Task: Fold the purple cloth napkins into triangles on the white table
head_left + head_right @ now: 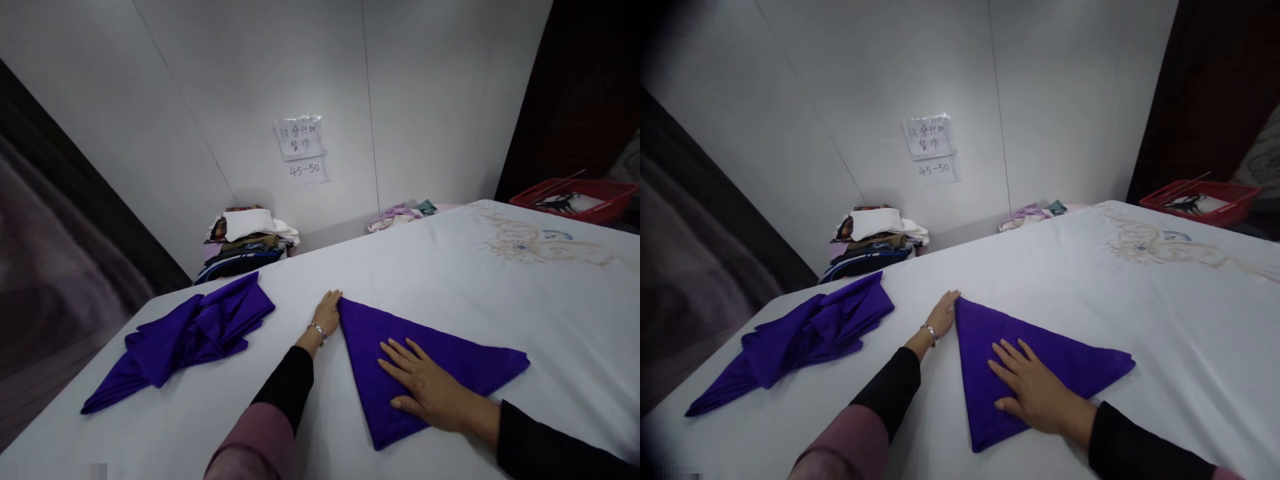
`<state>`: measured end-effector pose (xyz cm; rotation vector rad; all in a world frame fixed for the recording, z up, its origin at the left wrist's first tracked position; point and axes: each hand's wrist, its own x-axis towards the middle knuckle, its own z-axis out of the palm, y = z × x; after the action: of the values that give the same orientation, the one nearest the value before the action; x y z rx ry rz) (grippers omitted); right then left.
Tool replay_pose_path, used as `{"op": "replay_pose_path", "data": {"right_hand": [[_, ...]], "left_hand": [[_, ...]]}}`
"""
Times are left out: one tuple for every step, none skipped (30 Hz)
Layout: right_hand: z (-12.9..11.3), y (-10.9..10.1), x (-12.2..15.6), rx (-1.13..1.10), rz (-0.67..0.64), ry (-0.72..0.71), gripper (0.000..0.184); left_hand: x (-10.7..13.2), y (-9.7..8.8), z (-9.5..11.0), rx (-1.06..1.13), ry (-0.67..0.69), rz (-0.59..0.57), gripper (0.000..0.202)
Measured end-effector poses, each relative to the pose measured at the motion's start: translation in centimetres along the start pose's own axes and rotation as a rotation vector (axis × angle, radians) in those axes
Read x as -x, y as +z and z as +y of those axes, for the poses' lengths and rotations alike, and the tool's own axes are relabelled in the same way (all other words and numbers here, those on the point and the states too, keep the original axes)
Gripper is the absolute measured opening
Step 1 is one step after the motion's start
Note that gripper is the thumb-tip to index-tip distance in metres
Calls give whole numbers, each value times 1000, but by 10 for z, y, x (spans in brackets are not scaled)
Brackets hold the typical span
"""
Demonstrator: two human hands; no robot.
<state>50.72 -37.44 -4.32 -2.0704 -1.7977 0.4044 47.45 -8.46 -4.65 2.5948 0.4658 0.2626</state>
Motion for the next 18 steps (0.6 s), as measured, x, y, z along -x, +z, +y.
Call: {"op": "replay_pose_path", "data": {"right_hand": [[0,0,0,-9,-3,2,63],[0,-1,0,-17,-5,2,63],[0,-1,0,-25,-7,2,63],[0,-1,0,-32,-11,3,62],[0,-2,0,-36,-17,6,63],[0,-2,0,-39,-25,9,63],[0,-3,0,-42,-30,14,63],[0,-3,0,-45,-32,17,64],[0,-3,0,-49,-32,18,64],[0,-3,0,-54,-28,17,64],[0,-3,0,-57,-25,15,64],[1,-2,0,-60,-23,14,64],[1,-1,0,-62,-25,15,64],[2,-1,0,-65,-31,17,64],[2,-1,-1,-67,-38,22,64],[2,0,-1,-69,-47,28,64],[1,0,-1,-71,-56,34,64],[1,-1,-1,-72,-64,41,64]], "left_hand": [[-7,-3,-6,25,-5,8,63],[-13,-5,-11,49,-2,13,67],[-18,-7,-16,73,7,16,71],[-22,-8,-19,94,20,16,73],[-26,-9,-22,113,35,11,74],[-29,-10,-24,128,47,6,74],[-32,-10,-25,137,57,0,73],[-35,-9,-26,140,63,-8,72],[-38,-9,-27,137,68,-16,70],[-41,-8,-27,130,71,-24,66],[-44,-8,-27,117,73,-32,63],[-46,-8,-26,100,73,-38,58],[-48,-8,-26,79,73,-42,53],[-50,-8,-25,55,74,-44,49],[-51,-8,-23,30,74,-43,46],[-52,-9,-22,3,76,-40,43],[-52,-9,-20,-23,81,-36,42],[-51,-9,-18,-49,88,-31,41]]}}
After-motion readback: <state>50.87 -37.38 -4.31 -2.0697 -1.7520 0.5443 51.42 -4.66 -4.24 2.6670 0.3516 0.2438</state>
